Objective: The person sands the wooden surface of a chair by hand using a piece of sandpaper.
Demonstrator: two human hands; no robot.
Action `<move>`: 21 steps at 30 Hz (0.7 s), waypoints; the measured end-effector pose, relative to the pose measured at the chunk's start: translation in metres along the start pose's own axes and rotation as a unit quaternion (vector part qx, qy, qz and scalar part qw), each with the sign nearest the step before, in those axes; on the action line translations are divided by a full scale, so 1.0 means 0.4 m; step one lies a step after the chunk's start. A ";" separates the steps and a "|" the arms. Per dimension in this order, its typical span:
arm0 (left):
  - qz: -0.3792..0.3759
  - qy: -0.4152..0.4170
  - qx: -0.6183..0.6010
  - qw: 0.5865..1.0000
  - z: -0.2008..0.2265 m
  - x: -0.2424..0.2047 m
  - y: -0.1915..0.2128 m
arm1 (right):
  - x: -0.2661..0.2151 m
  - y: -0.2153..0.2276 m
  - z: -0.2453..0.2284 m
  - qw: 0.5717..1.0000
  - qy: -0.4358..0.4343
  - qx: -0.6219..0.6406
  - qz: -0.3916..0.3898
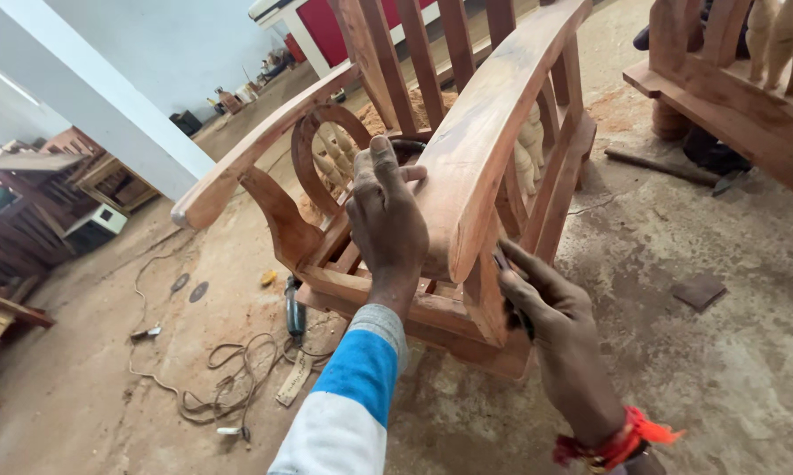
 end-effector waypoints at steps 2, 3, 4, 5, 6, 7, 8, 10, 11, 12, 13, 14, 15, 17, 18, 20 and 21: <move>0.026 -0.038 -0.018 0.999 0.012 0.002 0.007 | 0.002 -0.052 -0.047 0.999 0.034 -0.016 0.008; 0.025 -0.040 -0.015 0.999 0.012 0.002 0.006 | 0.001 -0.074 -0.068 0.997 0.068 -0.037 0.014; 0.029 -0.046 -0.021 0.998 0.014 0.003 0.007 | 0.001 -0.096 -0.074 0.997 0.068 -0.032 0.015; 0.032 -0.051 -0.027 0.998 0.015 0.002 0.007 | -0.001 -0.107 -0.079 0.991 0.075 -0.103 0.039; 0.032 -0.053 -0.024 0.998 0.016 0.003 0.007 | -0.003 -0.112 -0.084 0.979 0.082 -0.174 0.063; 0.021 -0.041 -0.026 0.999 0.015 0.006 0.003 | -0.004 -0.117 -0.086 0.980 0.082 -0.172 0.064; 0.010 -0.030 -0.028 0.999 0.013 0.008 0.000 | -0.017 -0.133 -0.116 0.947 0.198 -0.244 0.058; 0.014 -0.033 -0.026 0.999 0.015 0.008 0.003 | -0.039 -0.153 -0.135 0.896 0.311 -0.314 0.049; 0.017 -0.035 -0.025 0.999 0.016 0.006 0.003 | -0.042 -0.157 -0.125 0.886 0.304 -0.347 0.047; 0.016 -0.035 -0.026 0.999 0.015 0.005 0.002 | -0.044 -0.158 -0.116 0.875 0.297 -0.379 0.045; 0.020 -0.037 -0.021 0.999 0.016 0.006 0.002 | -0.047 -0.153 -0.113 0.875 0.297 -0.380 0.045; 0.024 -0.040 -0.015 0.999 0.016 0.007 0.003 | -0.050 -0.152 -0.111 0.878 0.305 -0.368 0.018; 0.025 -0.039 -0.016 0.999 0.015 0.007 0.004 | -0.053 -0.152 -0.108 0.881 0.313 -0.355 -0.010; 0.022 -0.035 -0.016 0.999 0.012 0.008 0.004 | -0.053 -0.142 -0.100 0.882 0.316 -0.348 -0.038; 0.021 -0.036 -0.017 0.999 0.012 0.008 0.004 | -0.051 -0.140 -0.095 0.882 0.319 -0.341 -0.066; 0.025 -0.046 -0.009 0.999 0.013 0.007 0.004 | -0.021 -0.113 -0.068 0.918 0.241 -0.311 -0.041; 0.024 -0.047 -0.009 0.999 0.012 0.008 0.002 | -0.005 -0.090 -0.047 0.947 0.161 -0.278 -0.017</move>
Point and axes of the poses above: each hand's wrist, its own x-axis towards the middle knuckle, its own y-axis out of the back of the hand, z = x × y, the point moved 6 cm from there along x, towards the middle knuckle, and after that the axes turned 12 degrees about x, right-handed, at the moved point
